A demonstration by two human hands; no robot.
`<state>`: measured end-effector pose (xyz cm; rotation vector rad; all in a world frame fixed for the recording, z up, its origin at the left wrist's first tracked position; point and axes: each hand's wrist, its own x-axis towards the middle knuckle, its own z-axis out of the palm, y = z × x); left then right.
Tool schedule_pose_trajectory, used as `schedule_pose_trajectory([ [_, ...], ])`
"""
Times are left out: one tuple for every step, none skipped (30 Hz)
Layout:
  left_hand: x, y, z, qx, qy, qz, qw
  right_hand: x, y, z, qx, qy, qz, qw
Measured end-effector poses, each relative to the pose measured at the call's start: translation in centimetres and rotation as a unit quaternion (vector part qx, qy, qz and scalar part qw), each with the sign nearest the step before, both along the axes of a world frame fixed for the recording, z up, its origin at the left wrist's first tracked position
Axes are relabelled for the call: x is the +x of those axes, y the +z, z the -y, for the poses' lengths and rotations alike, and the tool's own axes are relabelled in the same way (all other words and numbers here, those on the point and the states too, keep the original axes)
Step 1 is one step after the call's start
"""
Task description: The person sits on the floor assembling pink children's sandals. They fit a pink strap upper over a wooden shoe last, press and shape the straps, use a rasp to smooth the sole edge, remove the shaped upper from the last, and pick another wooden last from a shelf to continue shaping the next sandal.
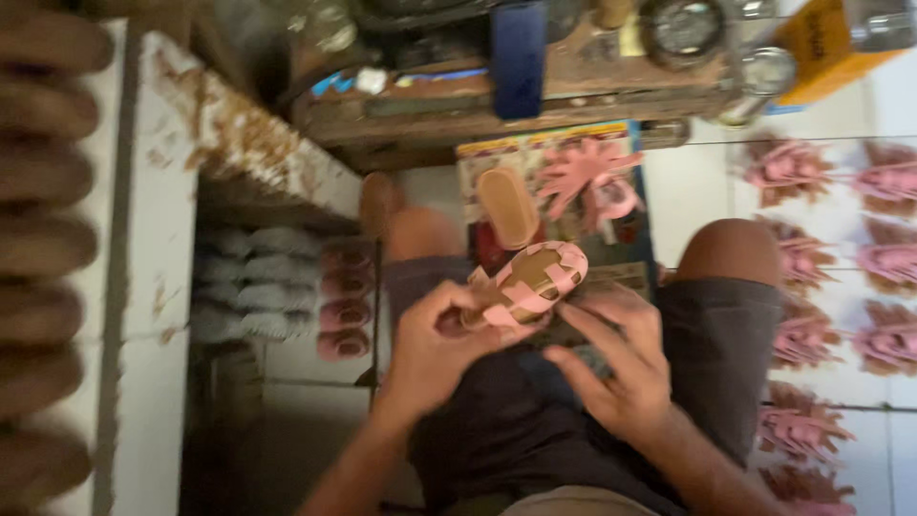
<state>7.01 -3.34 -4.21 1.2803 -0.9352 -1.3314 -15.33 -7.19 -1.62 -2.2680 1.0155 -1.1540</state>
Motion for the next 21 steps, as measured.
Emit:
schedule_pose_trajectory([
  [1.8,0.1,0.2,0.017,-0.036,0.053,0.998,1.0,0.6,0.9,-0.043,0.061,-0.016,0.997],
  [3.2,0.3,0.4,0.036,-0.073,0.103,0.991,2.4,0.9,1.7,-0.021,0.112,-0.014,0.993],
  [4.3,0.5,0.8,0.045,-0.084,0.087,0.992,3.8,1.1,2.7,-0.002,0.160,-0.014,0.987],
  [5.2,0.7,1.2,0.050,-0.097,0.072,0.991,4.9,1.2,3.7,0.013,0.204,-0.015,0.979],
  [5.9,0.8,1.7,0.052,-0.111,0.057,0.991,5.8,1.1,4.8,0.057,0.229,-0.030,0.971],
  [6.4,0.9,2.2,0.031,-0.126,0.090,0.988,6.7,0.9,5.8,0.101,0.253,-0.045,0.961],
  [6.7,0.9,2.6,0.011,-0.141,0.121,0.983,7.4,0.6,6.6,0.148,0.276,-0.062,0.948],
  [7.0,0.9,2.9,-0.007,-0.156,0.152,0.976,7.7,0.2,7.3,0.158,0.290,-0.060,0.942],
  [7.1,0.9,3.2,0.009,-0.161,0.134,0.978,7.9,-0.1,8.0,0.170,0.303,-0.058,0.936],
  [7.3,0.7,3.4,0.026,-0.167,0.114,0.979,8.0,-0.5,8.2,0.182,0.315,-0.056,0.930],
  [7.4,0.6,3.5,0.042,-0.176,0.092,0.979,7.8,-0.8,8.3,0.173,0.311,-0.056,0.933],
  [7.5,0.4,3.6,0.043,-0.181,0.112,0.976,7.7,-1.2,8.4,0.162,0.305,-0.057,0.937],
  [7.6,0.3,3.7,0.044,-0.183,0.132,0.973,7.6,-1.5,8.4,0.151,0.301,-0.057,0.940],
  [7.7,0.1,3.7,0.046,-0.183,0.153,0.970,7.5,-1.9,8.3,0.151,0.297,-0.058,0.941],
  [7.8,0.0,3.7,0.039,-0.188,0.147,0.970,7.5,-2.3,8.2,0.153,0.293,-0.058,0.942],
  [7.8,-0.1,3.6,0.031,-0.195,0.140,0.970,7.5,-2.6,8.2,0.154,0.288,-0.059,0.943],
  [7.8,-0.2,3.6,0.024,-0.202,0.134,0.970,7.6,-2.9,8.2,0.171,0.287,-0.072,0.940],
  [7.8,-0.2,3.5,0.036,-0.197,0.152,0.968,7.7,-3.3,8.3,0.189,0.286,-0.086,0.935],
  [7.7,-0.2,3.5,0.047,-0.193,0.171,0.965,7.9,-3.5,8.3,0.206,0.285,-0.099,0.931],
  [7.6,-0.3,3.4,0.057,-0.191,0.189,0.961,8.0,-3.8,8.3,0.204,0.298,-0.081,0.929],
  [7.4,-0.3,3.4,0.058,-0.185,0.174,0.965,8.1,-3.9,8.3,0.201,0.311,-0.064,0.927],
])
